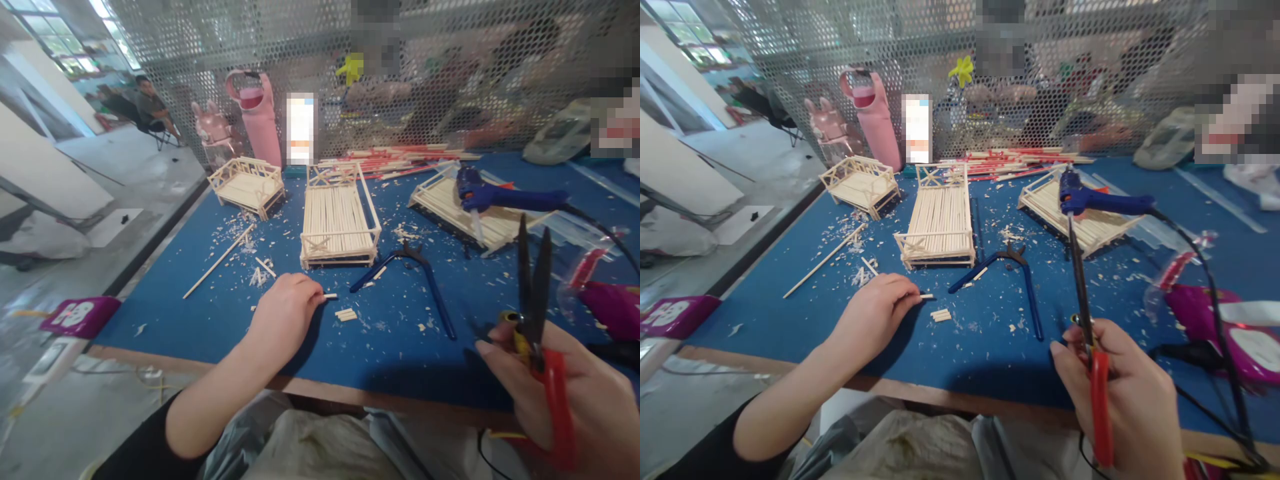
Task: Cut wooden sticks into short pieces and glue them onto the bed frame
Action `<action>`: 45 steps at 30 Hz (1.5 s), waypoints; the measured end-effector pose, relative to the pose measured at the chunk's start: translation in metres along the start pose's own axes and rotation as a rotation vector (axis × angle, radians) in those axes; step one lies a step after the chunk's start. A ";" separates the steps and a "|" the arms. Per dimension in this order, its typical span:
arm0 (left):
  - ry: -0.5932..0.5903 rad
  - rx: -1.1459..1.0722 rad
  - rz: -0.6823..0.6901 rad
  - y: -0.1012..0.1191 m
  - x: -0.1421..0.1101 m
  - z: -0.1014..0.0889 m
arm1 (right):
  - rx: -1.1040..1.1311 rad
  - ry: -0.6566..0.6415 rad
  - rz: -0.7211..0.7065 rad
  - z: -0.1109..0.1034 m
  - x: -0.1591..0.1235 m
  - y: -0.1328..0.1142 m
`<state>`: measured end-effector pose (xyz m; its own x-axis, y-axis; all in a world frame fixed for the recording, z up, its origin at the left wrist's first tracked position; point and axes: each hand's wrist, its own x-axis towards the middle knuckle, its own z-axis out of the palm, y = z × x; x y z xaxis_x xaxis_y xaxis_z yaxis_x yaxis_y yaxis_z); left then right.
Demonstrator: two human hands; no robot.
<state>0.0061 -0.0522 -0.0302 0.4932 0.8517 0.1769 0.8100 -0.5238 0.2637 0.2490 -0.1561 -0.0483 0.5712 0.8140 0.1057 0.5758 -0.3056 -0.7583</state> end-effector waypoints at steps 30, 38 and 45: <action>-0.052 -0.085 0.047 0.011 -0.008 0.004 | 0.020 0.019 0.025 0.000 -0.005 -0.008; -0.078 -0.051 0.040 0.014 -0.007 0.005 | -0.019 0.029 0.014 0.001 -0.005 -0.011; 0.060 -0.061 0.023 0.012 -0.013 0.006 | -0.024 0.029 -0.031 -0.001 -0.001 -0.003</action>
<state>0.0116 -0.0694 -0.0352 0.4903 0.8380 0.2396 0.7770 -0.5448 0.3155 0.2472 -0.1568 -0.0460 0.5697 0.8084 0.1480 0.6070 -0.2925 -0.7389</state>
